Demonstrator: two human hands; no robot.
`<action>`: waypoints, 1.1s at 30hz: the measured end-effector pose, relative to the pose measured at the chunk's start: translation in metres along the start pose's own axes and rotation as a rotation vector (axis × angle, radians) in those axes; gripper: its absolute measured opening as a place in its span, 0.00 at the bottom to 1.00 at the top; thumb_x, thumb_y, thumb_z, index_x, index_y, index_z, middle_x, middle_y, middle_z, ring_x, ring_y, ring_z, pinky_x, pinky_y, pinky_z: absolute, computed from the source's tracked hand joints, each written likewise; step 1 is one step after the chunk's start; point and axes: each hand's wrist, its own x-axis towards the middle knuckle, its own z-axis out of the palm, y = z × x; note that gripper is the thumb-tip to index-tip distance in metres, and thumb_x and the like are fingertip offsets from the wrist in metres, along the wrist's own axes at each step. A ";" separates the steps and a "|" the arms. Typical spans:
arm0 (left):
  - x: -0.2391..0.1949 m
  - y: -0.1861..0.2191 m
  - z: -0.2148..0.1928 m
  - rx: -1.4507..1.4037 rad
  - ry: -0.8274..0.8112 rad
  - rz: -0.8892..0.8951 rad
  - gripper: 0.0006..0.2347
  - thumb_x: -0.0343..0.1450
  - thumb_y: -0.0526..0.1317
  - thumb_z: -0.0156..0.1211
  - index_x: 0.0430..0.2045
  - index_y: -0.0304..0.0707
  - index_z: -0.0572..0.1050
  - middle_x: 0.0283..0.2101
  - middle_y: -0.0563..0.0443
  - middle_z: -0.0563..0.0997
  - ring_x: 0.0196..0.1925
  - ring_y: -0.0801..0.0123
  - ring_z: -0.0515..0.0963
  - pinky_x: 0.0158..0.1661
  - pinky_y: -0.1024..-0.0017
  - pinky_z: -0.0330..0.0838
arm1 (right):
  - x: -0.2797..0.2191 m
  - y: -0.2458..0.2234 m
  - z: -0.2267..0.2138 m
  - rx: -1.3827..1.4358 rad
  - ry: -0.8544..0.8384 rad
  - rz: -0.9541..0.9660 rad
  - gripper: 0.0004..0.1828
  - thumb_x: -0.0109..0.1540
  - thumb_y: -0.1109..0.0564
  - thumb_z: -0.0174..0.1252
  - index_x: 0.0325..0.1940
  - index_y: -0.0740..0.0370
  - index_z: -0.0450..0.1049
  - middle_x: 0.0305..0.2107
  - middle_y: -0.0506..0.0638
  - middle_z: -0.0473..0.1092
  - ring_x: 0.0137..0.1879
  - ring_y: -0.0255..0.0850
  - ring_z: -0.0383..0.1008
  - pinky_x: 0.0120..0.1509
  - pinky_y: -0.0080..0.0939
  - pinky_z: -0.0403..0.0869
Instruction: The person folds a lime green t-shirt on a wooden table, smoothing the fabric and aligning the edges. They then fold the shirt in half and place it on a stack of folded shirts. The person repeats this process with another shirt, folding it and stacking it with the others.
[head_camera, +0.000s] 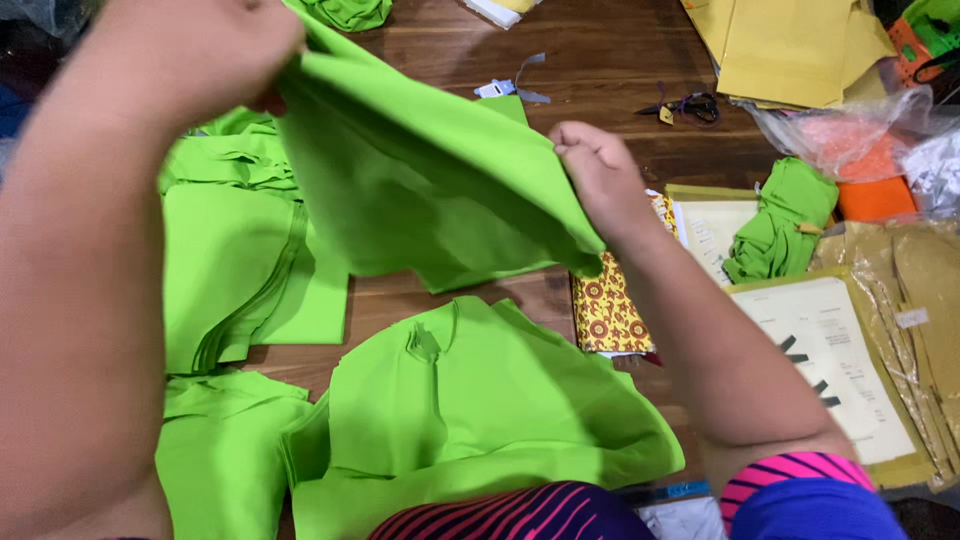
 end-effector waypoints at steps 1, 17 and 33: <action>-0.002 0.003 -0.009 -0.061 -0.078 -0.079 0.14 0.72 0.50 0.42 0.30 0.45 0.75 0.30 0.48 0.81 0.36 0.62 0.80 0.38 0.58 0.67 | 0.003 -0.005 -0.006 -0.059 -0.056 -0.127 0.12 0.63 0.50 0.46 0.25 0.51 0.62 0.22 0.38 0.58 0.31 0.29 0.55 0.35 0.34 0.54; 0.169 -0.069 0.137 -0.394 0.380 0.292 0.13 0.69 0.43 0.67 0.32 0.25 0.79 0.37 0.42 0.83 0.46 0.58 0.81 0.43 0.61 0.70 | 0.205 0.084 -0.037 -0.709 0.158 -0.483 0.16 0.50 0.55 0.81 0.29 0.58 0.77 0.30 0.48 0.70 0.33 0.39 0.69 0.32 0.38 0.67; 0.024 -0.078 0.433 -0.129 -0.229 0.046 0.17 0.70 0.43 0.55 0.46 0.26 0.75 0.70 0.42 0.57 0.48 0.42 0.79 0.44 0.51 0.79 | 0.070 0.372 0.039 -0.703 -0.082 -0.063 0.13 0.46 0.62 0.65 0.33 0.51 0.76 0.34 0.47 0.74 0.47 0.48 0.76 0.54 0.46 0.73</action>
